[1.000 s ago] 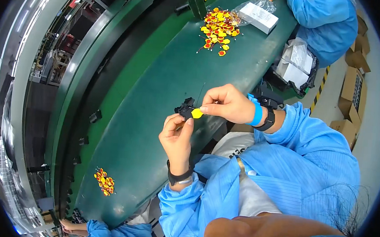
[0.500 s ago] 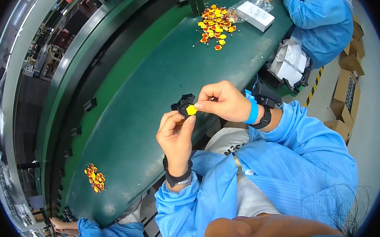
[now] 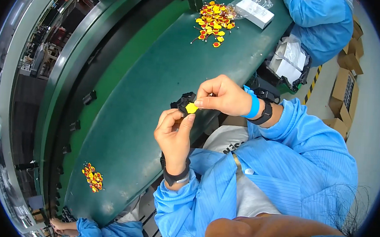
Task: Assembling small plastic components on a production line.
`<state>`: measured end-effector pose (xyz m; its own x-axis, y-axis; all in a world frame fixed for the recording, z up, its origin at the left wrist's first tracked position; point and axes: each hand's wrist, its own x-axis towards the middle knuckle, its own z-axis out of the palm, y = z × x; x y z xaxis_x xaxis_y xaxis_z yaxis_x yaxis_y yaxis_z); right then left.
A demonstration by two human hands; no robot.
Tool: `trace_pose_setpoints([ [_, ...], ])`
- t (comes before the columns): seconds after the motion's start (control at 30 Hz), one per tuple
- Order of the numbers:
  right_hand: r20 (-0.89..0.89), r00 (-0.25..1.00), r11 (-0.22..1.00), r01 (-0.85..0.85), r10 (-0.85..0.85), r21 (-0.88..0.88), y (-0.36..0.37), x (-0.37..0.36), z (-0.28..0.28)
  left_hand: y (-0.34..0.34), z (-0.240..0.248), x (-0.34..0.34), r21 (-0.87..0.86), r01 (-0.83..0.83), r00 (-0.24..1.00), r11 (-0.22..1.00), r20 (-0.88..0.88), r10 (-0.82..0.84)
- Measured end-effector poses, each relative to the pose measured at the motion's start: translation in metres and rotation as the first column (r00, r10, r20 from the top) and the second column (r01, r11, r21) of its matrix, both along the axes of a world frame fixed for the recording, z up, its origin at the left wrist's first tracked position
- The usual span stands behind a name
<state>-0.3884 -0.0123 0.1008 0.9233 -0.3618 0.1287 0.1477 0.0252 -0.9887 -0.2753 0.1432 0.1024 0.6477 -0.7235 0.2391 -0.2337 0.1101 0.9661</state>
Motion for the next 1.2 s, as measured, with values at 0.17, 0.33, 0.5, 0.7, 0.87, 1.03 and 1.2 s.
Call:
trace_pose_setpoints([
  [0.17,-0.034,0.998,0.999,0.049,-0.049,-0.006,0.005,0.001,-0.002,-0.002,0.001,-0.001,-0.010,0.004,1.000,1.000,0.005,-0.004],
  [0.33,-0.052,0.993,0.995,0.101,-0.102,-0.028,0.010,0.002,-0.001,-0.003,-0.003,-0.001,-0.019,-0.012,1.000,1.000,-0.010,0.011],
  [0.5,-0.047,0.988,0.983,0.141,-0.147,-0.115,0.014,0.002,-0.002,-0.004,-0.004,-0.001,-0.040,-0.035,0.999,0.999,0.027,0.036],
  [0.7,0.057,0.985,0.891,0.170,-0.162,-0.420,0.010,0.005,0.016,0.004,-0.006,0.000,-0.058,-0.028,1.000,0.998,0.011,0.029],
  [0.87,0.114,0.989,0.865,-0.024,0.094,-0.501,-0.005,0.018,0.003,0.003,-0.006,-0.005,-0.051,-0.013,1.000,0.999,0.026,0.014],
  [1.03,0.161,0.987,0.880,0.055,0.025,-0.472,0.003,0.023,-0.012,0.002,-0.012,0.002,-0.021,0.001,0.992,1.000,0.124,0.002],
  [1.2,0.144,0.989,0.873,0.091,-0.024,-0.479,-0.007,0.042,-0.039,-0.005,-0.023,0.034,0.094,0.070,0.995,0.993,0.058,-0.076],
])
